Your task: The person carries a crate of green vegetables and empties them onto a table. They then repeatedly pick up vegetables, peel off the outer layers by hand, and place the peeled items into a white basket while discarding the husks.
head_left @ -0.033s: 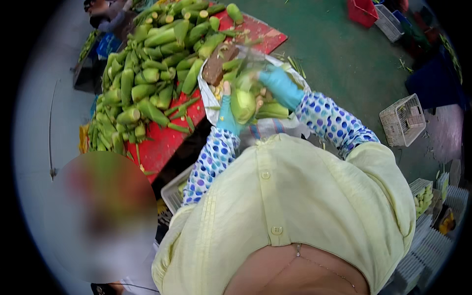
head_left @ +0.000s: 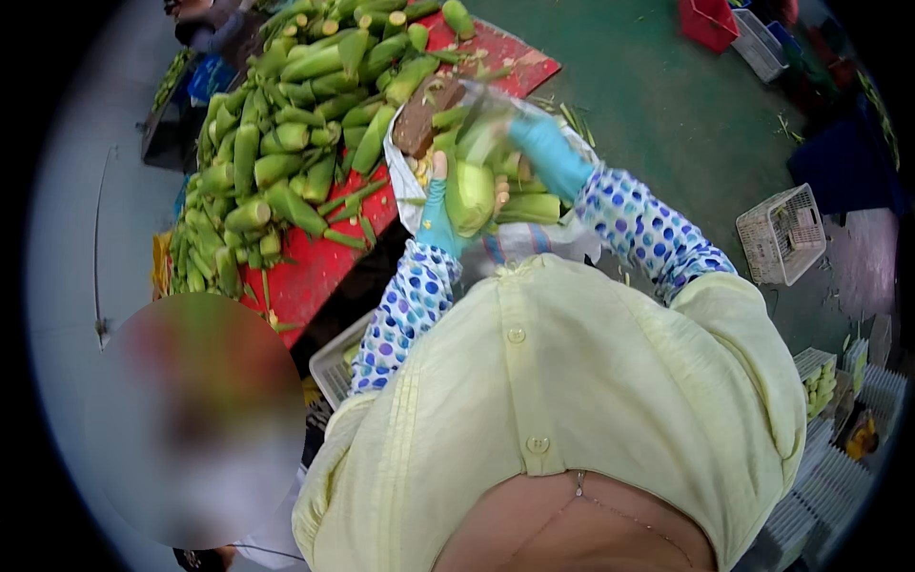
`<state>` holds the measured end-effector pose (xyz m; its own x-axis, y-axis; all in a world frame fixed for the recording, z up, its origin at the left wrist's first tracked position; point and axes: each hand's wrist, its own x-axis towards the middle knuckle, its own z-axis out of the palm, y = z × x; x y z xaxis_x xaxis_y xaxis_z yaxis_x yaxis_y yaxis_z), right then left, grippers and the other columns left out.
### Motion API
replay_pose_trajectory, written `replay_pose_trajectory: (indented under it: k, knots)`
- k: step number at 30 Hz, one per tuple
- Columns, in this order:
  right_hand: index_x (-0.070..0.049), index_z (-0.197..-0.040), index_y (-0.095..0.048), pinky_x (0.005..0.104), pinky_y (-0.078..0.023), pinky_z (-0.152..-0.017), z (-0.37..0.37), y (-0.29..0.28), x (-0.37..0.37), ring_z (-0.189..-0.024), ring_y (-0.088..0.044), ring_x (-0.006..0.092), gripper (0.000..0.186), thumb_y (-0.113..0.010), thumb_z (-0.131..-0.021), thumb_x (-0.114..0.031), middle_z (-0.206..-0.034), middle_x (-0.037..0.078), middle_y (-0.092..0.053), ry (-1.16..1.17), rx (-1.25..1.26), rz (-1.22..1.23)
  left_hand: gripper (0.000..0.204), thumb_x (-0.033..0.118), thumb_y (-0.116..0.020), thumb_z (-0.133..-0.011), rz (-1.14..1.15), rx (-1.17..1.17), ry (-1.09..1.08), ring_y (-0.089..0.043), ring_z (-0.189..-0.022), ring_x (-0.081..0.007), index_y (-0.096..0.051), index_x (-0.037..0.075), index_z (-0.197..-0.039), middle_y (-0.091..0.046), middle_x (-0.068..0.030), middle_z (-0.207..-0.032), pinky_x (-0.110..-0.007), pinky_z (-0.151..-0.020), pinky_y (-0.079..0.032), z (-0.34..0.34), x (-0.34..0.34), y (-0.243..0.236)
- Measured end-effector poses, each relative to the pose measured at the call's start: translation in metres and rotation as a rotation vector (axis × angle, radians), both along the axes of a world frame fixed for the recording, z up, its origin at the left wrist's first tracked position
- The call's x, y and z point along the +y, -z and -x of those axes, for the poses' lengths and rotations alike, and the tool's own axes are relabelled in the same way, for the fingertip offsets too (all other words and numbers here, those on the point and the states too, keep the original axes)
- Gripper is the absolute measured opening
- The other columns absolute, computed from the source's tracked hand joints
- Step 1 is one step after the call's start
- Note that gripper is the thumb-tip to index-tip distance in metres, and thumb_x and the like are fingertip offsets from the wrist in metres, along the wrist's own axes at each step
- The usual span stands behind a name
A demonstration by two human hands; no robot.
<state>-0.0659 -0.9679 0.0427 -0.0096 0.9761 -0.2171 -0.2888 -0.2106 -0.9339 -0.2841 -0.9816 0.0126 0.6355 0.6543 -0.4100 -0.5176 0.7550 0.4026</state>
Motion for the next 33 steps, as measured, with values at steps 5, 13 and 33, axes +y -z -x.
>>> replay_pose_trajectory:
  k: [5, 13, 33]
  knots:
    - [-0.005, -0.105, -0.072, 0.0252, -0.049, -0.054, -0.079, 0.052, 0.070, -0.073, -0.062, 0.0126, 0.027, -0.069, -0.098, -0.032, -0.092, 0.004, -0.068, 0.145, -0.154, 0.244, 0.090, 0.072, -0.060, -0.092, -0.029, -0.219, 0.013, -0.070, -0.102, -0.0395, -0.044, 0.008, -0.153, -0.060, -0.0311, -0.132, -0.049, -0.088, -0.062, 0.046, -0.031, 0.010]
    - [0.000, -0.133, -0.063, 0.0289, -0.053, -0.064, -0.050, 0.070, 0.051, -0.083, -0.065, 0.0136, 0.075, -0.082, -0.084, -0.054, -0.106, 0.008, -0.071, -0.198, -0.715, -0.140, 0.086, 0.067, -0.066, -0.091, 0.087, -0.165, -0.348, -0.062, -0.120, -0.0408, -0.050, 0.003, -0.146, -0.061, -0.0246, -0.133, -0.055, -0.101, -0.055, 0.052, -0.054, 0.008]
    - [-0.002, -0.124, -0.056, 0.0226, -0.045, -0.054, 0.026, 0.015, -0.014, -0.068, -0.061, 0.0085, 0.051, -0.084, -0.085, -0.020, -0.092, 0.004, -0.070, -0.376, -0.133, 0.140, 0.076, 0.015, -0.085, -0.083, -0.589, 0.299, 0.096, -0.063, -0.121, -0.0233, -0.046, 0.002, -0.148, -0.063, -0.0113, -0.133, -0.039, -0.103, -0.052, 0.049, -0.024, -0.016]
